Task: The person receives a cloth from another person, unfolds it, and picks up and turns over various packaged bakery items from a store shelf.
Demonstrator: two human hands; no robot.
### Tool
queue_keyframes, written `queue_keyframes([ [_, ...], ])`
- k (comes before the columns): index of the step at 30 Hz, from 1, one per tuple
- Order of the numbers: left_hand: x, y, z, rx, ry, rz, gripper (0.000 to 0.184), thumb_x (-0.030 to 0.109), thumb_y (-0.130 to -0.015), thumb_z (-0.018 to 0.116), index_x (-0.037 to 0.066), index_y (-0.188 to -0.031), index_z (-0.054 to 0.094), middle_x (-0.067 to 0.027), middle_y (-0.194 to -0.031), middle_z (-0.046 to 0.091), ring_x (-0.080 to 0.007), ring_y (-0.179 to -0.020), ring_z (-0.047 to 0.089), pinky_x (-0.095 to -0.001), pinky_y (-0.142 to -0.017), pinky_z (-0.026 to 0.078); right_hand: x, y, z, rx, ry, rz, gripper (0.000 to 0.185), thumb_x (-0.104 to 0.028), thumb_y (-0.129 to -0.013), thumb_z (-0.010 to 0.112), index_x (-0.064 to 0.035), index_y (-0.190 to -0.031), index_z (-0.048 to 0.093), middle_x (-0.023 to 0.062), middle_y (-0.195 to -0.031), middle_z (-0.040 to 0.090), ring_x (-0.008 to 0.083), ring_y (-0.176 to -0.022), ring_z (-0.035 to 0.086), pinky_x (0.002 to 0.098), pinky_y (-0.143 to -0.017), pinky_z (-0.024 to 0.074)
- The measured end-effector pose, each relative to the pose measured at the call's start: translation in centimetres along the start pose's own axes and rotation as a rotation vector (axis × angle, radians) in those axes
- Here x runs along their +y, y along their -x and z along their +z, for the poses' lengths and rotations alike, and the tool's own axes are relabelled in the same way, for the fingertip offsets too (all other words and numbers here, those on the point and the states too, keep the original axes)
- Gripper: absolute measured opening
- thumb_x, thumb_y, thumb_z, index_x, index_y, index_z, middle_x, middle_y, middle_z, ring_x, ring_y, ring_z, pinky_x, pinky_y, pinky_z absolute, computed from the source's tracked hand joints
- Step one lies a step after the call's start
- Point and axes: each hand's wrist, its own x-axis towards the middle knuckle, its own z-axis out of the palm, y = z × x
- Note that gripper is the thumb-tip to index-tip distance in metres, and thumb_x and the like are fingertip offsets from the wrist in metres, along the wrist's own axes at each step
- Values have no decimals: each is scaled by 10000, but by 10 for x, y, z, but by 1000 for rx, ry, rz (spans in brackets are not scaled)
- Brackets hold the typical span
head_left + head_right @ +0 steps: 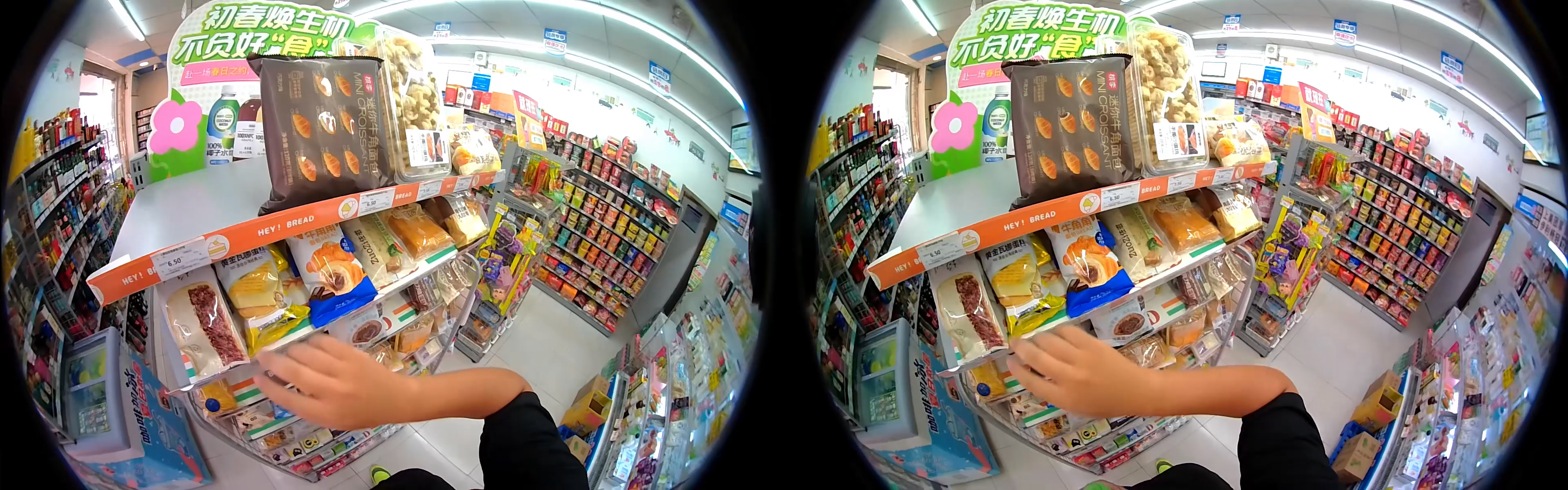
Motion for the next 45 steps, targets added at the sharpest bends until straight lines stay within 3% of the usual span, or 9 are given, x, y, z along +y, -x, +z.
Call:
queue_keyframes([
  [3,-10,-2,-5,205,27,62,614,587,-1016,379,47,-1067,667,-75,-810,702,-166,-638,656,-266,-552,526,-41,34,18,-55,-274,81,445,-221,-863,623,2,-1245,573,168,-1214,573,276,-975,579,381,-818,472],
  [9,-34,-10,-35,329,94,-56,413,298,-892,493,46,-1201,595,-106,-1033,664,-259,-823,657,-395,-734,527,-130,99,45,-514,-1002,981,487,-318,-960,621,-70,-1370,533,194,-1267,587,377,-1130,609,414,-967,499],
  [13,-53,-15,-46,358,246,-163,547,102,-787,599,7,-1321,531,-116,-1232,618,-269,-1161,587,-411,-1010,474,-135,144,47,-330,-916,1072,368,-205,-969,612,-56,-1305,592,180,-1217,655,322,-1087,653,389,-921,521],
  [20,-17,-57,11,470,119,1,411,89,-977,597,-22,-1353,474,-99,-1268,592,-178,-1146,569,-333,-996,448,-121,191,45,160,-1454,1645,327,-190,-983,630,5,-1243,594,71,-997,691,123,-885,646,285,-802,523],
  [28,-38,-90,76,616,120,-69,366,184,-1028,496,75,-1361,391,-166,-987,635,-248,-571,666,-320,-362,502,-96,266,18,59,-2042,1581,459,-83,-988,559,-45,-1411,386,109,-1057,645,194,-663,672,326,-469,562],
  [35,-115,-123,124,179,494,21,274,155,-1000,435,-26,-1183,529,-218,-1010,659,-323,-790,691,-417,-634,584,-55,388,-29,332,-2459,1119,350,-211,-1002,400,65,-1127,576,193,-1132,619,275,-1079,592,391,-960,454],
  [40,-152,-148,150,212,20,-261,568,458,-1027,401,-61,-1037,632,-212,-1125,662,-302,-1061,626,-379,-954,470,-22,436,-80,-177,-1763,1120,286,-150,-967,567,-15,-1216,527,103,-1095,568,176,-1017,564,322,-906,452],
  [44,-150,-195,197,51,-679,-283,261,208,-932,703,-27,-997,609,-153,-1245,605,-249,-1156,577,-374,-992,452,-13,454,-103,-118,-1588,1134,500,-12,-864,715,-43,-1295,464,65,-1059,560,141,-991,561,289,-860,466],
  [45,-157,-205,216,171,-594,-137,469,124,-830,809,5,-1175,515,-149,-1274,567,-262,-1247,534,-393,-1049,426,-10,459,-106,-99,-1570,1131,554,13,-839,741,-45,-1307,452,59,-1048,562,136,-984,563,283,-850,471],
])
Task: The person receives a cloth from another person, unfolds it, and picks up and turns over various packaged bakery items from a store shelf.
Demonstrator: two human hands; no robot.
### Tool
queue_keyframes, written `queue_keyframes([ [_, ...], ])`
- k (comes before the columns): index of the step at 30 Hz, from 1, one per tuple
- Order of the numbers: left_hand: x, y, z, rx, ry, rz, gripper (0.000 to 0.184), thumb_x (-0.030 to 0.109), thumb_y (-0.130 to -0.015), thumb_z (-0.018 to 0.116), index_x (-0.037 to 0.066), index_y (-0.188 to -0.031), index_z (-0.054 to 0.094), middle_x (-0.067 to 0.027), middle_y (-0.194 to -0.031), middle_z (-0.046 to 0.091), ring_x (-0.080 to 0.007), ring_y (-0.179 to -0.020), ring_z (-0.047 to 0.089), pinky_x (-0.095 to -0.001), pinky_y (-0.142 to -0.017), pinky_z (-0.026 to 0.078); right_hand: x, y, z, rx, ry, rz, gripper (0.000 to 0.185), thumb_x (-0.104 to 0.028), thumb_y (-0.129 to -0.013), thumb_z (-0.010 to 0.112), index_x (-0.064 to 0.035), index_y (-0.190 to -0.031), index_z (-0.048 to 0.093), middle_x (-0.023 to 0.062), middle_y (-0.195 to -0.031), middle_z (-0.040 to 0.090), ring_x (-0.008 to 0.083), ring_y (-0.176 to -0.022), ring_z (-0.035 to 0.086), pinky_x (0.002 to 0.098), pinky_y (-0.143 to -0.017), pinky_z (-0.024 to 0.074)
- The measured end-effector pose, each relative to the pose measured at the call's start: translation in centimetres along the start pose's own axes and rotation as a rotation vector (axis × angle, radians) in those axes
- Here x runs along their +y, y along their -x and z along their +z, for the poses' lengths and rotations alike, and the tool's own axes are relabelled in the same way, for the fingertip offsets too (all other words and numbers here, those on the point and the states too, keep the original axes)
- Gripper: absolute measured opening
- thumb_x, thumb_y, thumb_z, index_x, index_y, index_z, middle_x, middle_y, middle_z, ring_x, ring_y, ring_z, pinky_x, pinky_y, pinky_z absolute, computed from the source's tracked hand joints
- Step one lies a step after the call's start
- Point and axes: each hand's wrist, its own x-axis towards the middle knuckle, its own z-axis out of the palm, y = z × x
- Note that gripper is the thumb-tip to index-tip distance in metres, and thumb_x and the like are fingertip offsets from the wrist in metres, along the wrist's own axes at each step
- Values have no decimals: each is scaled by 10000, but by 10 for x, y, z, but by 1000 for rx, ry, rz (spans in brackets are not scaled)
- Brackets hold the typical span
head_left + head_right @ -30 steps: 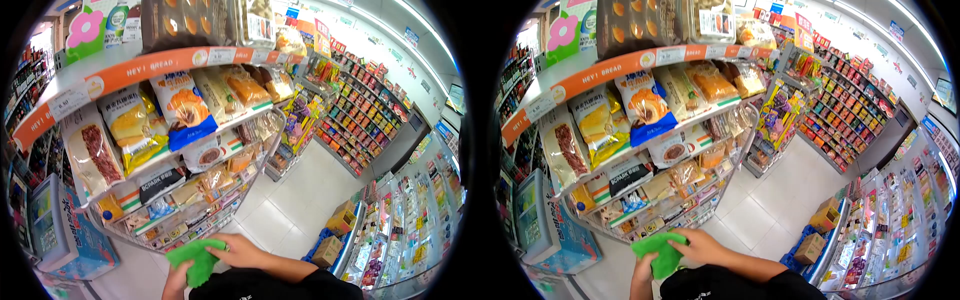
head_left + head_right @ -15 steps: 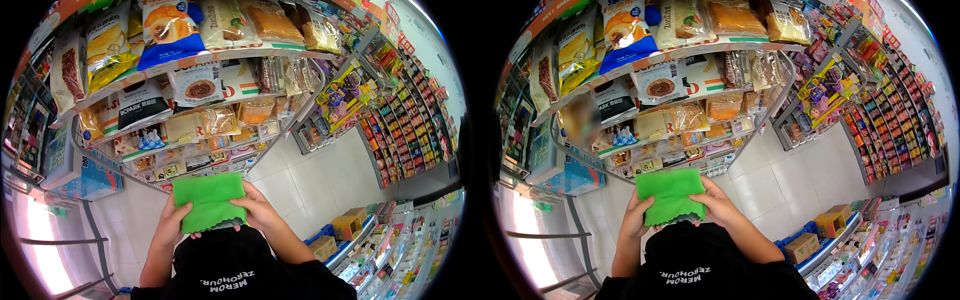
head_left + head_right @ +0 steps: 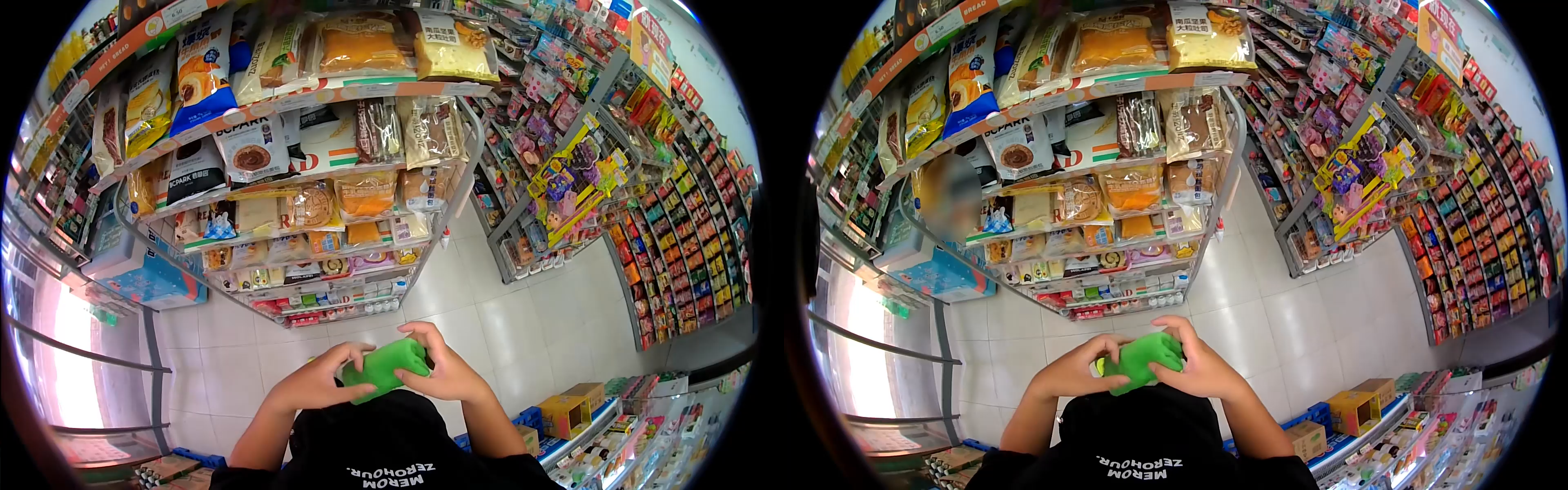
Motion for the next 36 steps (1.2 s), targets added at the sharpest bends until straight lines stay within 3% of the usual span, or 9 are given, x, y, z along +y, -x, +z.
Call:
queue_keyframes([
  [4,26,-27,36,8,-76,0,831,223,-763,870,48,-1375,336,-168,-1282,563,-294,-1229,560,-405,-1017,465,6,6,-4,99,155,-5,561,-94,-839,784,-40,-1298,466,96,-1022,623,152,-969,617,294,-824,505],
  [8,46,-44,43,36,-200,-90,810,237,-813,806,25,-1416,308,-183,-1299,547,-274,-1213,574,-387,-977,489,16,3,-2,287,-3,26,566,-125,-856,789,-37,-1301,452,101,-1029,619,134,-953,619,282,-803,514],
  [15,6,-45,31,436,566,45,764,63,-826,788,53,-1409,295,-113,-1293,502,-225,-1192,538,-367,-1017,456,10,-13,-3,42,210,74,617,-233,-883,765,0,-1338,421,192,-1182,615,228,-1030,646,346,-875,527],
  [19,-14,-46,15,481,717,-37,635,-11,-827,767,47,-1333,388,-75,-1194,556,-164,-1128,562,-327,-997,449,-7,-35,12,25,440,110,579,-300,-891,729,19,-1295,465,229,-1103,675,335,-908,712,380,-793,558],
  [23,0,-50,6,496,815,12,208,39,-903,696,36,-1061,561,-91,-1167,620,-151,-1066,594,-300,-951,479,5,-52,48,6,990,-83,401,-227,-871,694,-16,-1168,527,178,-912,639,358,-774,675,424,-677,548],
  [24,3,-53,2,596,881,-24,99,40,-935,634,72,-907,545,-147,-1171,646,-223,-1073,630,-353,-944,517,10,-55,57,-2,1071,-208,323,-218,-867,681,-28,-1091,549,124,-833,584,308,-708,642,421,-626,524],
  [27,3,-48,-31,630,1074,-4,151,30,-922,599,107,-951,472,-213,-1168,652,-343,-1050,663,-448,-885,574,7,-69,67,-163,1185,-524,381,-210,-850,679,-11,-1145,543,85,-838,565,242,-718,653,376,-639,544],
  [31,-8,-36,-69,695,1102,195,271,-77,-874,516,158,-983,435,-230,-1367,514,-403,-1072,658,-480,-870,585,-8,-92,74,-243,830,-449,527,-301,-901,681,-53,-1331,506,142,-1030,591,324,-900,656,397,-772,554],
  [36,-8,-9,-117,743,1244,142,327,0,-918,545,207,-1158,465,-113,-1394,525,-156,-656,552,-279,-545,492,-28,-128,63,-121,731,-481,452,-219,-887,721,-43,-1284,593,153,-1186,612,335,-1008,644,396,-854,539],
])
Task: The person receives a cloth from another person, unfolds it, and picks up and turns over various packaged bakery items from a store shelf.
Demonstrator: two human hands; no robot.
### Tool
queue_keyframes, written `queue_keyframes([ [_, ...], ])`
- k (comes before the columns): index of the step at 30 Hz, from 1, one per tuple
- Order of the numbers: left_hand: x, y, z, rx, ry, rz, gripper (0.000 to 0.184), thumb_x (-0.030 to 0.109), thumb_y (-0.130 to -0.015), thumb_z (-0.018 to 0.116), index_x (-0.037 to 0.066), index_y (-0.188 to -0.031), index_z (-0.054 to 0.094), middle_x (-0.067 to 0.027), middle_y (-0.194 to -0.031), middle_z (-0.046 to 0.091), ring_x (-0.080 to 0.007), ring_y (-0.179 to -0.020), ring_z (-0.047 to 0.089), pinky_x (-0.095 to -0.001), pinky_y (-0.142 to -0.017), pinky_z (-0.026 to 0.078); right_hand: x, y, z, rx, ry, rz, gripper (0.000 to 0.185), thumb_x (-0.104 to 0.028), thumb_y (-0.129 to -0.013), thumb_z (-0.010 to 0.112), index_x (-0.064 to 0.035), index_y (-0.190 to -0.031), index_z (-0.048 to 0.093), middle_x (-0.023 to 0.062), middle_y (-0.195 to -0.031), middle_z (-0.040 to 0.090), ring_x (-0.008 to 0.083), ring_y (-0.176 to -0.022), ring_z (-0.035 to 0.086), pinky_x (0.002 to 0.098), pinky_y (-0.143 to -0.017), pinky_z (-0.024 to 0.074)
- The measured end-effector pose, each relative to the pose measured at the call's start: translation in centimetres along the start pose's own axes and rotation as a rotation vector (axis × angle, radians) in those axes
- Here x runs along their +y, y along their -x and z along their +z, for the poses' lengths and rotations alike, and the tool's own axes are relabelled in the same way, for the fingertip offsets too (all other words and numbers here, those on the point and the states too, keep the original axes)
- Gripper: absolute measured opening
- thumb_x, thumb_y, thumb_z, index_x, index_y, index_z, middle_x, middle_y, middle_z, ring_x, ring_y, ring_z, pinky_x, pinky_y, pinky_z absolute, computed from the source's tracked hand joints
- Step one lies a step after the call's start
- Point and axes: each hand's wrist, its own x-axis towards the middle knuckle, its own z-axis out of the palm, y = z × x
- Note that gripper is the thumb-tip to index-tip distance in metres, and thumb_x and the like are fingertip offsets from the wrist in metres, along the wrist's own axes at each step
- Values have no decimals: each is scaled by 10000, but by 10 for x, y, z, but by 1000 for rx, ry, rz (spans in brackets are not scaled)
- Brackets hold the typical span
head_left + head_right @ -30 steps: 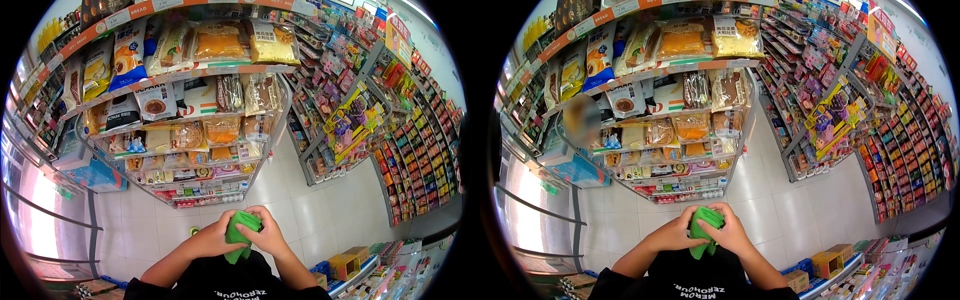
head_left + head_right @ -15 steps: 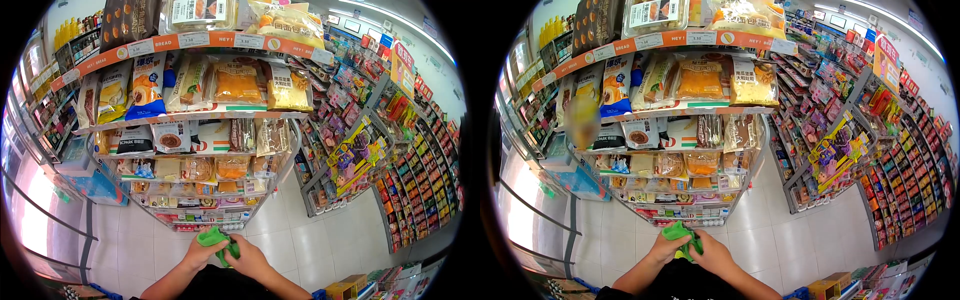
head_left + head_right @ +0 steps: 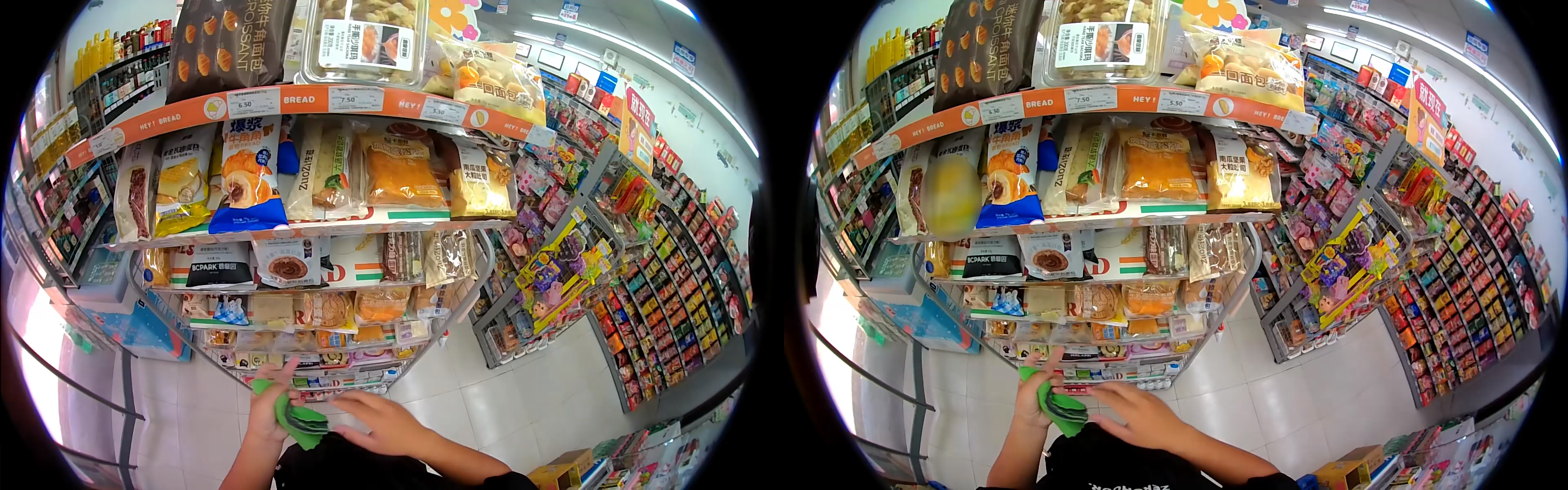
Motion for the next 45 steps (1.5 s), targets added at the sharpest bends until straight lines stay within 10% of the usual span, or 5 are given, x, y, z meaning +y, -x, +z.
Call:
queue_keyframes([
  [3,21,-4,-36,-108,211,55,339,159,-998,560,253,-1305,448,-40,-1250,582,-104,-611,511,-257,-503,445,12,-26,-24,192,104,95,346,-182,-876,725,-31,-1179,650,141,-1106,649,330,-981,652,389,-850,535],
  [4,29,-8,-47,-71,222,47,287,379,-1056,452,254,-1307,513,5,-960,600,-89,-562,477,-257,-454,386,13,-37,-35,261,142,92,326,-151,-866,728,-32,-1161,659,137,-1079,659,316,-969,655,378,-848,532],
  [8,47,-10,-69,-462,433,-29,592,578,-1049,248,160,-969,660,-12,-658,526,-135,-517,469,-290,-435,345,6,-86,-80,487,351,-33,293,-85,-845,731,-30,-1127,672,137,-1011,677,293,-928,658,362,-822,523],
  [30,30,-31,-82,-367,508,-261,324,380,-987,384,158,-810,540,29,-616,511,-155,-495,463,-327,-484,380,-21,-229,-138,305,802,-48,155,-174,-909,666,-86,-1032,701,98,-957,633,339,-809,652,435,-694,533],
  [45,7,-19,-67,-388,348,-344,323,366,-991,362,150,-815,525,14,-632,515,-147,-482,430,-323,-460,346,-16,-241,-157,940,362,-263,120,-125,-985,543,-27,-996,476,212,-862,617,448,-738,601,487,-612,479],
])
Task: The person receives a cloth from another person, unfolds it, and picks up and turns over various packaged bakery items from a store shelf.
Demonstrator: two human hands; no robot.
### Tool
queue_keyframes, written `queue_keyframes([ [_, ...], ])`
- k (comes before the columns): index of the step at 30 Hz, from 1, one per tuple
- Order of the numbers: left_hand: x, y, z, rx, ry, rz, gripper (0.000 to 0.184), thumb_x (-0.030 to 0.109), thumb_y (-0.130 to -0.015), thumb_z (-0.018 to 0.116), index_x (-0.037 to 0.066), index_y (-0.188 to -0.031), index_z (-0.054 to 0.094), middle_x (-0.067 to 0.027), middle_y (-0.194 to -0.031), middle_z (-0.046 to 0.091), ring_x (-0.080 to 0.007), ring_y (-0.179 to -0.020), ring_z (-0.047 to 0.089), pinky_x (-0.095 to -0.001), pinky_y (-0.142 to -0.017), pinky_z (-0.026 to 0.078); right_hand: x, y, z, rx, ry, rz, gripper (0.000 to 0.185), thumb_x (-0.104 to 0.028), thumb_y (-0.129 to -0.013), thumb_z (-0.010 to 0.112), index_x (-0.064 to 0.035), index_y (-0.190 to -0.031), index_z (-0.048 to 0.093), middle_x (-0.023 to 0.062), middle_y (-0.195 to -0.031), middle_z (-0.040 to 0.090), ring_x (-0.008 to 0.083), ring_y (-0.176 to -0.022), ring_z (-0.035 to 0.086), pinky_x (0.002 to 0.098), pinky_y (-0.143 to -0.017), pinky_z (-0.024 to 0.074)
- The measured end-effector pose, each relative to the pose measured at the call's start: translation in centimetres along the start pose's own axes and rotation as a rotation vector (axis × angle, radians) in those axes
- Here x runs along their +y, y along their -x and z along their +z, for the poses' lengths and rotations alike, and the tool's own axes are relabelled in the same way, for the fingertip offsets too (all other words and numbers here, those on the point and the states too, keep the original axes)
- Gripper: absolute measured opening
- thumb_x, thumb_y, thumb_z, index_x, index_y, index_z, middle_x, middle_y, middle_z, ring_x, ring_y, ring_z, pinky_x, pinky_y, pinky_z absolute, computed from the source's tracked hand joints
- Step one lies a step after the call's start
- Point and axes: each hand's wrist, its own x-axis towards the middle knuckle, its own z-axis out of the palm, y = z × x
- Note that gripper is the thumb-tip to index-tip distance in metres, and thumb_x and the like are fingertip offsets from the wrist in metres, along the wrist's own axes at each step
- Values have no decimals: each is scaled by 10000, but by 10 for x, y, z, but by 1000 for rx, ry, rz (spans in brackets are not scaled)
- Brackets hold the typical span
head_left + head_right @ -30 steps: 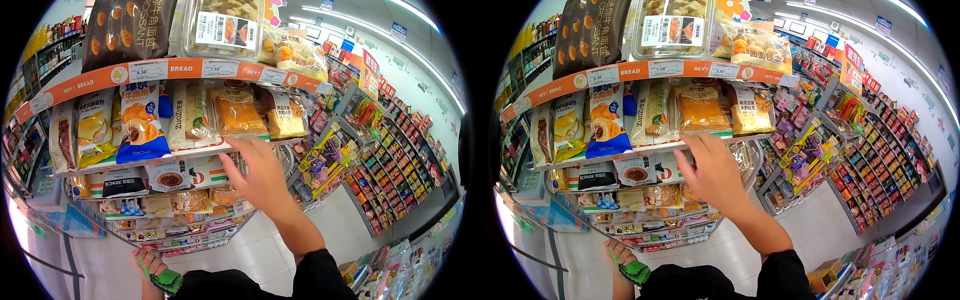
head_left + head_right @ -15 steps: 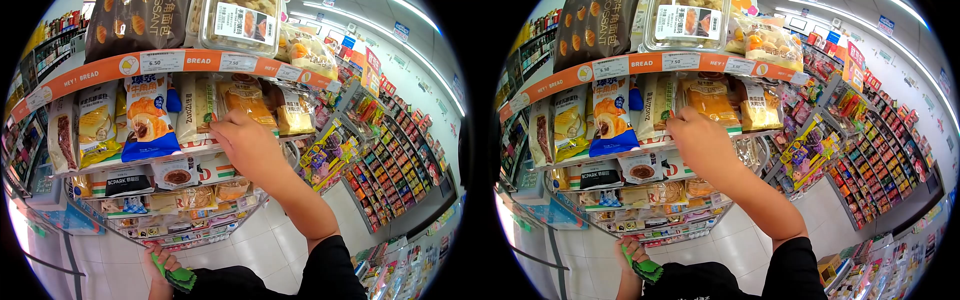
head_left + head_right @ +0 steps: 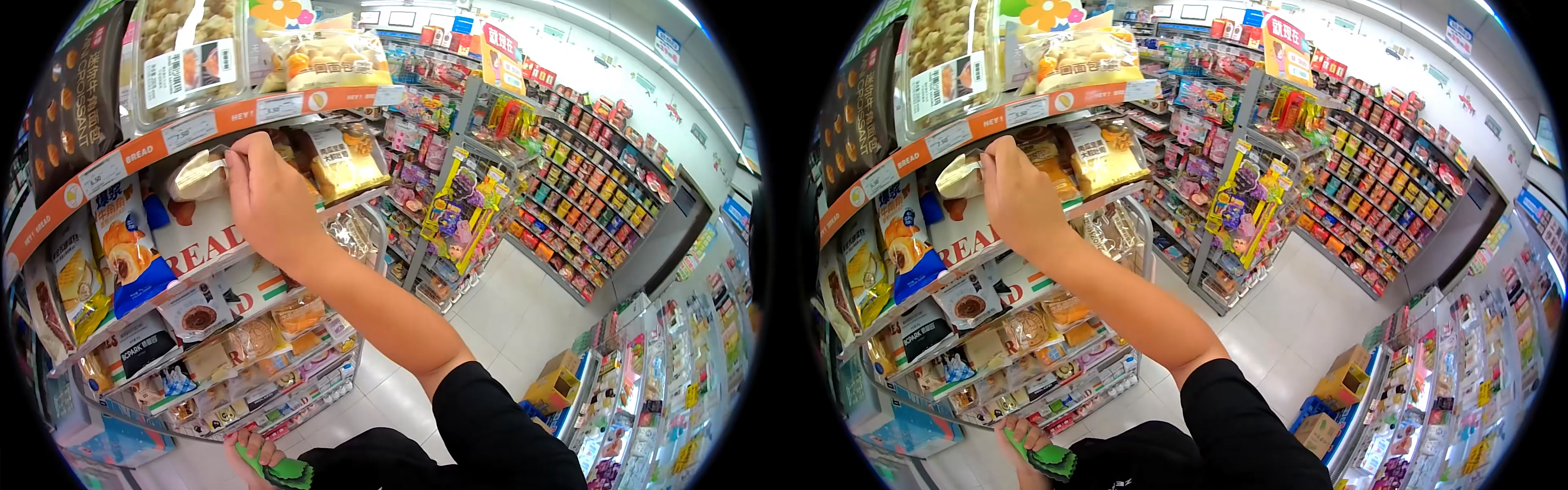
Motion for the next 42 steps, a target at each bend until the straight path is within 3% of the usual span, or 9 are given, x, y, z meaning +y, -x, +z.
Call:
queue_keyframes([
  [5,-12,-1,3,138,-56,-5,306,362,-1005,357,171,-807,490,6,-588,476,-164,-439,415,-341,-416,335,7,14,-20,117,-211,131,109,-106,-1011,523,-11,-1017,471,202,-836,608,390,-753,618,442,-637,479],
  [8,-17,-19,-3,-520,5,-230,470,411,-978,490,37,-1220,637,-109,-1024,672,-205,-750,629,-381,-690,528,15,28,-33,161,-509,348,100,-115,-1048,464,-19,-1077,457,127,-988,632,168,-786,633,298,-665,505],
  [9,-24,-4,13,161,-178,5,284,342,-1017,354,173,-825,478,9,-576,463,-174,-403,404,-357,-378,337,17,33,-36,175,-641,427,100,-114,-1060,439,-24,-1102,450,105,-1059,640,88,-815,628,242,-677,507],
  [12,-23,-18,-4,-427,-142,-199,491,360,-943,602,64,-1332,552,-131,-1069,656,-187,-638,606,-346,-542,514,16,56,-57,104,-687,325,104,-104,-1071,393,-32,-1144,412,127,-1195,601,106,-968,602,240,-811,498],
  [15,-46,-16,39,86,-427,-81,295,354,-1032,370,155,-843,478,-9,-566,456,-200,-382,417,-363,-354,350,20,85,-77,109,-583,226,113,-83,-1070,363,-21,-1150,413,176,-1260,568,167,-1135,554,306,-992,446],
  [26,-95,-58,97,-322,-793,-225,905,571,-780,772,-61,-1322,417,-226,-1007,651,-269,-698,681,-354,-536,564,-65,264,-194,-221,-151,-46,342,148,-802,622,-1,-1069,471,272,-1300,558,442,-1077,646,458,-893,569],
  [31,-114,-62,92,-45,-777,-359,549,196,-937,639,-59,-1346,378,-211,-1027,652,-274,-720,686,-369,-550,593,-87,313,-235,-361,-62,205,484,43,-852,654,-56,-1271,434,318,-1450,402,459,-1253,542,452,-976,518],
  [35,-133,-66,95,-99,-807,-315,569,282,-911,673,-28,-1311,412,-232,-1054,640,-276,-656,656,-384,-498,553,-99,327,-230,40,-598,663,735,-172,-957,615,-75,-1509,140,298,-1575,162,362,-1466,244,442,-1142,309],
  [42,-142,-65,69,-234,-1027,-310,551,210,-894,703,-25,-1316,437,-190,-1064,649,-268,-752,675,-392,-600,579,-100,336,-229,-57,-801,1251,784,-60,-916,699,-18,-1518,198,131,-1486,398,222,-1351,435,370,-1099,395],
])
